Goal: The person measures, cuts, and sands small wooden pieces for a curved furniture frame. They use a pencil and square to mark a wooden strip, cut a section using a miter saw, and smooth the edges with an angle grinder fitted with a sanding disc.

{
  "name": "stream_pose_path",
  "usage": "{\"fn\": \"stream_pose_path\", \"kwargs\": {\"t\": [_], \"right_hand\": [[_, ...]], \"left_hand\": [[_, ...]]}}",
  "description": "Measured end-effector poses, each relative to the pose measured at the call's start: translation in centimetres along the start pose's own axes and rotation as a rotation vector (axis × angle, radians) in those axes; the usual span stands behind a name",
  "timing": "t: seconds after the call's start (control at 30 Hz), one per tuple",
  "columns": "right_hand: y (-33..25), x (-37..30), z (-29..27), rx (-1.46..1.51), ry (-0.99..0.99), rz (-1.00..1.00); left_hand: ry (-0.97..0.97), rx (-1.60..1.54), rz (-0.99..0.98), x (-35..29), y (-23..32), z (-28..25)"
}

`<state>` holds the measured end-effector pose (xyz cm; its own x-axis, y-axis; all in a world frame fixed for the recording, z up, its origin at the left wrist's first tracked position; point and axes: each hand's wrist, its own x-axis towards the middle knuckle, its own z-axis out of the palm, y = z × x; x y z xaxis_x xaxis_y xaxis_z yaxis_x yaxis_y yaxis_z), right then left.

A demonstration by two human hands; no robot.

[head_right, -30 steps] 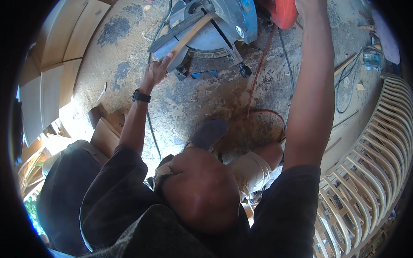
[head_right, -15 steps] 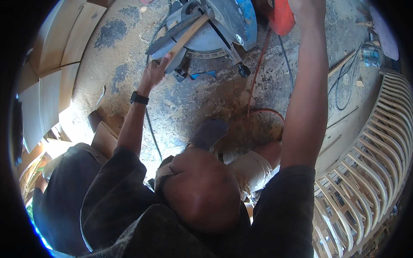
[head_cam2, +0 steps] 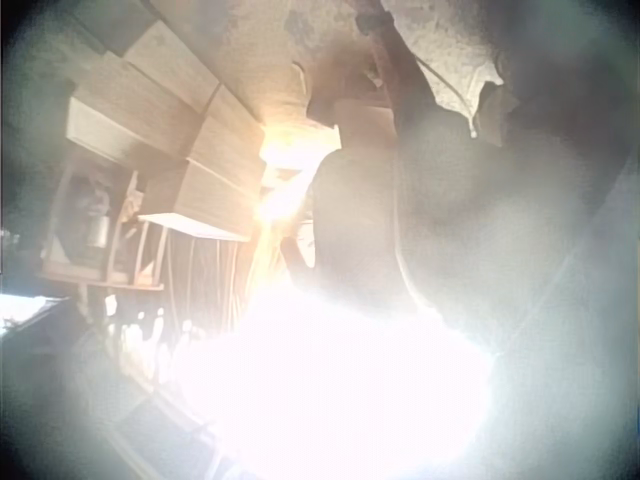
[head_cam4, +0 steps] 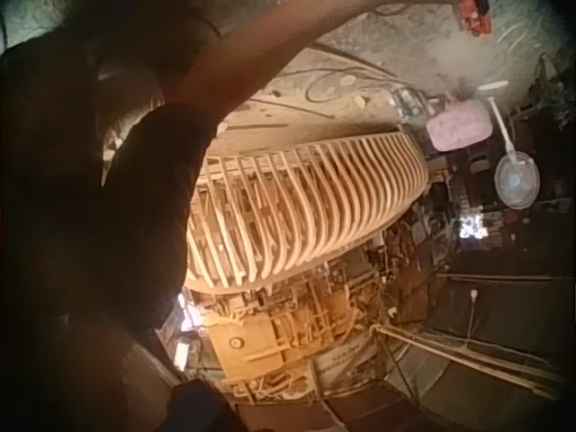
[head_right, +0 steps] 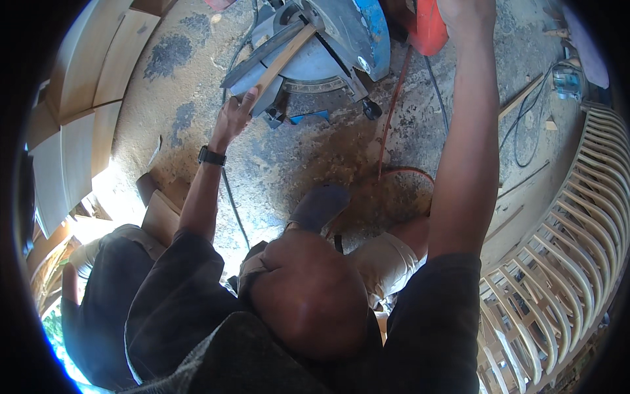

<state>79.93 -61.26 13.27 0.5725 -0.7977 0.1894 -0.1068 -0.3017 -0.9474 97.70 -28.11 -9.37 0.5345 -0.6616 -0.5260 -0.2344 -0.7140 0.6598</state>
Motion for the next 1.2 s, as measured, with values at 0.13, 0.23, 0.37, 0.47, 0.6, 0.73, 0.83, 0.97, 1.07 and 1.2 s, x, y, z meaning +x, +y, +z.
{"fn": "stream_pose_path", "kwargs": {"t": [0.13, 0.23, 0.37, 0.47, 0.6, 0.73, 0.83, 0.97, 1.07, 1.2], "right_hand": [[-0.4, -0.1, 0.1, -0.031, 0.014, -0.005], [-0.6, -0.4, 0.2, -0.029, 0.023, -0.005], [-0.1, -0.5, -0.1, -0.002, -0.018, -0.076], [-0.3, -0.6, 1.1, 0.077, 0.038, -0.059], [0.3, 0.6, -0.5, 0.041, -0.038, -0.041], [0.2, 1.6, -0.4, -0.042, -0.064, -0.133], [-0.9, 0.7, 0.4, -0.018, -0.078, -0.146], [-0.2, 0.9, 0.4, -0.024, -0.035, -0.203], [0.2, 1.5, -0.4, -0.053, -0.083, -0.194], [-0.3, 0.3, 0.6, -0.031, -0.024, -0.188]], "left_hand": [[0.038, 0.026, 0.045, -0.4, 0.4, 0.2], [-0.033, -0.019, -0.044, -0.1, 0.5, 0.2], [-0.097, -0.076, -0.184, 0.5, 0.3, -0.1], [-0.001, 0.037, 0.005, 0.1, 0.5, 0.3], [-0.007, 0.05, -0.029, 0.3, 0.7, 0.5], [-0.025, 0.086, -0.083, 1.0, -0.4, 0.6], [0.005, 0.05, -0.053, 0.4, 0.1, 0.4], [0.041, 0.031, -0.031, 0.1, 0.8, 0.6], [-0.004, 0.052, -0.045, 0.3, 0.6, 0.5], [-0.005, 0.079, -0.06, 0.9, -0.9, 0.6]]}}
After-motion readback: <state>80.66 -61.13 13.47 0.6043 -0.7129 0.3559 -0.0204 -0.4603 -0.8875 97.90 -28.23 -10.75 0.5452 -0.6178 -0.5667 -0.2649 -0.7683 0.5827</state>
